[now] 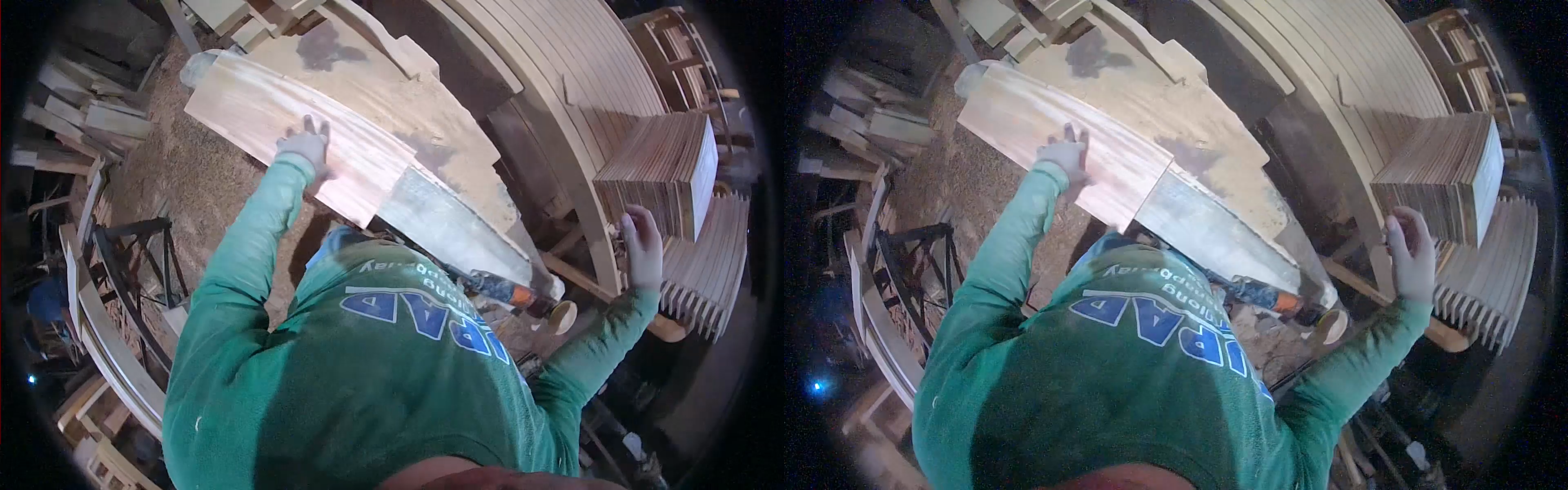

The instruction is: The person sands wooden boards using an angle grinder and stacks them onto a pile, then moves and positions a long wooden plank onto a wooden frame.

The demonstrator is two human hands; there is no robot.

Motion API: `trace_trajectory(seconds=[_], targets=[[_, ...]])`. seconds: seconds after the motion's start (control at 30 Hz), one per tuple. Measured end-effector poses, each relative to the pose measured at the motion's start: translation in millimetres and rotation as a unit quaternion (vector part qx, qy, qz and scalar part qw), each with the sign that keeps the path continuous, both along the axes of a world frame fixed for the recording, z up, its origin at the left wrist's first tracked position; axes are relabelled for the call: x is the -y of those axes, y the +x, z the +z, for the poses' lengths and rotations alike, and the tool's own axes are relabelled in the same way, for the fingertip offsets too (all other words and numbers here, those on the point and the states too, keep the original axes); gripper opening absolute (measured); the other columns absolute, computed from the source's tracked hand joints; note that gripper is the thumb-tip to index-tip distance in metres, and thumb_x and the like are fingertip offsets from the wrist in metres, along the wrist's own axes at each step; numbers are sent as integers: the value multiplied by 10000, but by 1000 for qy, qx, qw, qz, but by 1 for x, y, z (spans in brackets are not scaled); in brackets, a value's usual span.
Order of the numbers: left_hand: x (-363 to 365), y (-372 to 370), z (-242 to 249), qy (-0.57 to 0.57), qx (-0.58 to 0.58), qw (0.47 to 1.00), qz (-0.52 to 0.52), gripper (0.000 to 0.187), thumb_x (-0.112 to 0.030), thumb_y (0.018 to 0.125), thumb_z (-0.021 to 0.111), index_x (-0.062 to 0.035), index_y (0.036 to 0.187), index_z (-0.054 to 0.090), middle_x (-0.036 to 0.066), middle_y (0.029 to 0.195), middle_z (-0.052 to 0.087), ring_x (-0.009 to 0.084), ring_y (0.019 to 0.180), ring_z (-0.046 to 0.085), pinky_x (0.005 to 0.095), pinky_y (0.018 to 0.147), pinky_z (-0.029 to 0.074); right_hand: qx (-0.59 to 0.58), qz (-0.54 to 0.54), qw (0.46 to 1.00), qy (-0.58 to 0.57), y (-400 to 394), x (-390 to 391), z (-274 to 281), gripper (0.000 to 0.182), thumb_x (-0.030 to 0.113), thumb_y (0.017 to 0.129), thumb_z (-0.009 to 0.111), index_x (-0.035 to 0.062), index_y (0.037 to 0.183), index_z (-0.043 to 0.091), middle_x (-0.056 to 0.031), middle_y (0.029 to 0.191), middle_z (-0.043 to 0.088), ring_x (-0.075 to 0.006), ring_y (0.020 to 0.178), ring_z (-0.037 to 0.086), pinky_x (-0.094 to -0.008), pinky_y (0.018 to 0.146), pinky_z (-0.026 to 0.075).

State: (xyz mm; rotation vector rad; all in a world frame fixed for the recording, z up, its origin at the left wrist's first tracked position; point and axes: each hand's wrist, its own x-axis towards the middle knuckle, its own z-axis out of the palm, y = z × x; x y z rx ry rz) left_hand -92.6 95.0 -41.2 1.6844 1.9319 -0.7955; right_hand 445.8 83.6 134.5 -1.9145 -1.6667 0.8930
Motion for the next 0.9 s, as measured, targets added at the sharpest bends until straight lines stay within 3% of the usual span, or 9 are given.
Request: trace_trajectory(seconds=[0.2, 0.3, 0.43, 0.53, 0.57, 0.63, 0.73, 0.8, 0.9], targets=[[43, 21, -44, 125, 109, 958, -234, 981, -743, 874, 481, -145, 1600, 200, 182, 1669, 88, 539, 1472, 163, 733, 1110, 177, -90, -60, 994, -18, -63, 110, -33, 189, 190, 1029, 576, 27, 1122, 603, -3, 861, 585, -68, 741, 541, -227, 650, 447], [48, 33, -49, 139, 170, 940, -262, 914, -674, 908, 490, -124, 1589, 229, 153, 1672, 110, 508, 1491, 134, 729, 1130, 122, -138, -157, 970, -123, -112, 157, -79, 228, 244, 997, 640, 18, 980, 658, 15, 819, 599, -69, 734, 524, -229, 681, 435], [37, 21, -55, 167, 233, 909, -302, 740, -562, 940, 531, -123, 1520, 396, 139, 1654, 203, 406, 1514, 172, 664, 1164, 135, -123, -320, 929, -140, -75, 233, -235, 285, 332, 962, 684, 59, 893, 646, -17, 836, 621, -132, 641, 608, -270, 544, 502], [28, 1, -50, 190, 322, 875, -307, 517, -480, 925, 576, -125, 1296, 627, 148, 1469, 512, 323, 1404, 419, 579, 1144, 249, -117, -441, 889, -34, -90, 249, -228, 393, 438, 894, 745, 62, 954, 650, -11, 887, 645, -155, 774, 646, -287, 605, 520], [28, -4, -49, 210, 347, 869, -284, 394, -427, 915, 594, -131, 1162, 675, 125, 1288, 615, 304, 1271, 522, 543, 1092, 306, -135, -578, 792, -144, -93, 243, -219, 494, 509, 831, 785, 80, 1029, 642, -18, 897, 641, -169, 784, 636, -326, 653, 526], [33, -17, -58, 334, 423, 795, -279, 170, -286, 880, 646, -143, 921, 729, 60, 893, 734, 279, 910, 685, 465, 947, 414, -246, -659, 710, -31, -108, 235, -209, 556, 529, 773, 826, 96, 1064, 634, -33, 869, 624, -197, 788, 625, -377, 706, 522], [57, -21, -36, 298, 432, 815, -246, 113, -249, 867, 679, -150, 891, 729, 65, 851, 725, 250, 840, 689, 440, 870, 468, -314, -691, 651, 5, -65, 226, -242, 522, 504, 788, 815, 87, 1047, 638, -77, 933, 648, -203, 667, 627, -335, 474, 481], [68, -23, -32, 244, 488, 810, -214, 95, -222, 861, 692, -140, 858, 739, 73, 806, 721, 258, 754, 689, 413, 739, 509, -282, -684, 669, 65, -65, 201, -246, 640, 483, 759, 829, 10, 1148, 645, -134, 1074, 669, -231, 821, 673, -373, 634, 557], [79, -23, -31, 204, 492, 822, -200, 94, -192, 854, 700, -112, 862, 748, 88, 795, 723, 273, 717, 695, 394, 664, 532, -75, -669, 737, -63, -39, 180, -264, 798, 472, 718, 835, -90, 1235, 602, -180, 1201, 648, -241, 984, 660, -369, 839, 538]])
